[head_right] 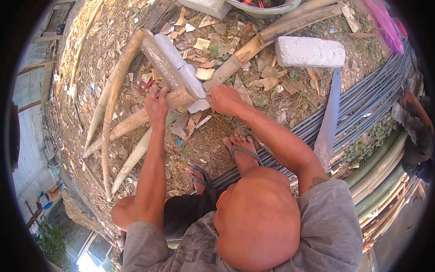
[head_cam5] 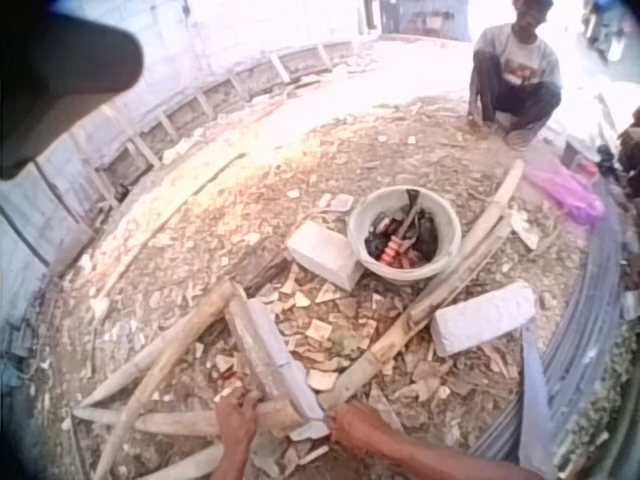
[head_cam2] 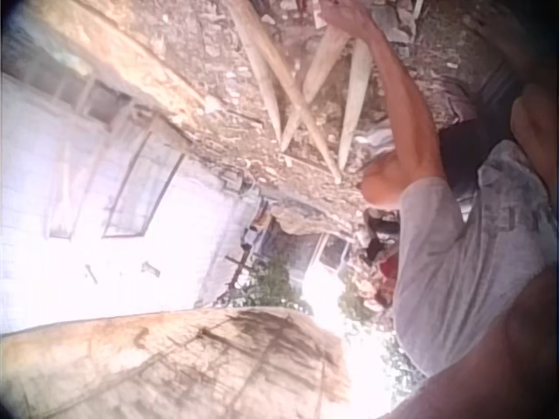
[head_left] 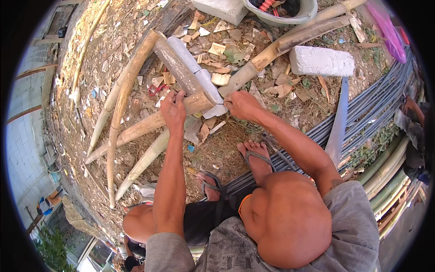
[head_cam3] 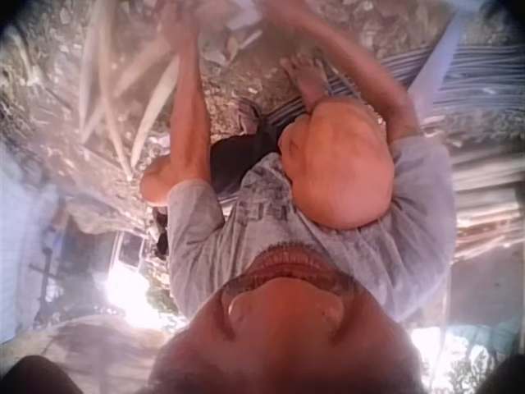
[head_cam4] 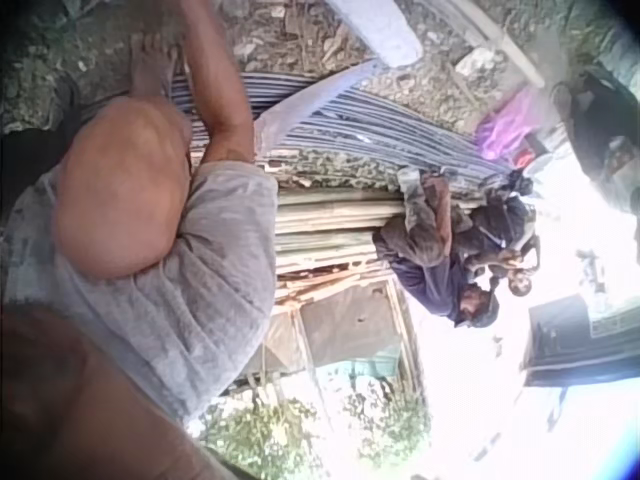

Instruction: The person constructs a bamboo frame by hand and with a pair of pliers. They align bamboo poles, wrap wire around the joints, and use pliers to twist and tighten the wire to secure the structure.

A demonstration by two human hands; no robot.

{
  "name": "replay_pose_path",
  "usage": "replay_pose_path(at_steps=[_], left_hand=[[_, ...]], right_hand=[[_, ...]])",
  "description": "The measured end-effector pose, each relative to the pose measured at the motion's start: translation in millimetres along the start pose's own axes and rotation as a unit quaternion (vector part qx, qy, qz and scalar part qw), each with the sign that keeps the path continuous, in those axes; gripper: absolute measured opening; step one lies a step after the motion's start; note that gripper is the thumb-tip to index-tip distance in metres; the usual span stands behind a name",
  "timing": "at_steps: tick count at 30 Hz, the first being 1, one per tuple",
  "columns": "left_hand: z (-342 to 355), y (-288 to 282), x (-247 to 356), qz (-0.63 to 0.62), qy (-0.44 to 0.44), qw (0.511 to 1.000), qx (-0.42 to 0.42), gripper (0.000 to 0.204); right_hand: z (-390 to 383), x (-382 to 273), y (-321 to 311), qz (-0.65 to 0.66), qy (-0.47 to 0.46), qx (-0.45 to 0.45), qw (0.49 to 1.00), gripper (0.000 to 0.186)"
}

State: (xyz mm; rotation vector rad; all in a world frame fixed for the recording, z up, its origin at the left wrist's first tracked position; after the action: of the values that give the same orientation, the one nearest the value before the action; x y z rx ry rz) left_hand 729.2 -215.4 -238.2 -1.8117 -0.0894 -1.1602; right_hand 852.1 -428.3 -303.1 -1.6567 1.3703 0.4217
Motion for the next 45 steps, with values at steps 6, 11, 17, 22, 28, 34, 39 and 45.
replay_pose_path(at_steps=[6,11,17,22,28,34,39,45], left_hand=[[-0.5,2.5,4.5,0.028,-0.003,0.999,0.035,0.029],[-1.2,3.0,4.3,0.058,-0.029,0.998,0.017,0.029],[-3.3,-4.3,-1.5,0.067,-0.039,0.997,0.029,0.028],[3.6,2.2,2.8,0.053,-0.024,0.997,0.054,0.026],[2.8,-8.0,-18.7,-0.02,-0.068,0.993,0.098,0.031],[12.0,-16.1,-36.8,-0.175,-0.082,0.976,0.1,0.029],[-0.9,-11.0,-0.1,-0.144,-0.044,0.986,0.077,0.022],[-22.5,-6.3,42.2,-0.03,0.009,0.999,0.035,0.021]], right_hand=[[-7.7,14.8,7.5,0.037,0.004,0.062,0.997,0.024],[-12.1,18.4,16.0,0.026,-0.009,0.053,0.998,0.024],[-10.7,24.1,25.6,0.061,0.001,0.053,0.997,0.025],[-15.3,35.4,36.5,0.119,-0.045,0.128,0.984,0.024],[-5.5,35.1,44.5,0.17,0.0,0.122,0.978,0.024],[16.7,17.6,42.0,0.153,0.008,0.087,0.984,0.024],[25.5,23.9,28.7,0.084,0.001,0.047,0.995,0.025],[8.2,3.5,-4.7,-0.048,0.041,-0.042,0.997,0.025]])
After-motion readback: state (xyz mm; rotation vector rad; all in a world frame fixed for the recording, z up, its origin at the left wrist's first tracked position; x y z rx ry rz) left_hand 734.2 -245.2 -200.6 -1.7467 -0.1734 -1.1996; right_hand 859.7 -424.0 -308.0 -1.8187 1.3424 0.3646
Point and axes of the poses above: each hand's wrist, its own z-axis towards the middle knuckle, its own y-axis out of the palm, x = y × z, the point moved 10 cm from there along z, towards the middle knuckle, and after that the axes turned 6 degrees about -x, right-handed, at the moved point
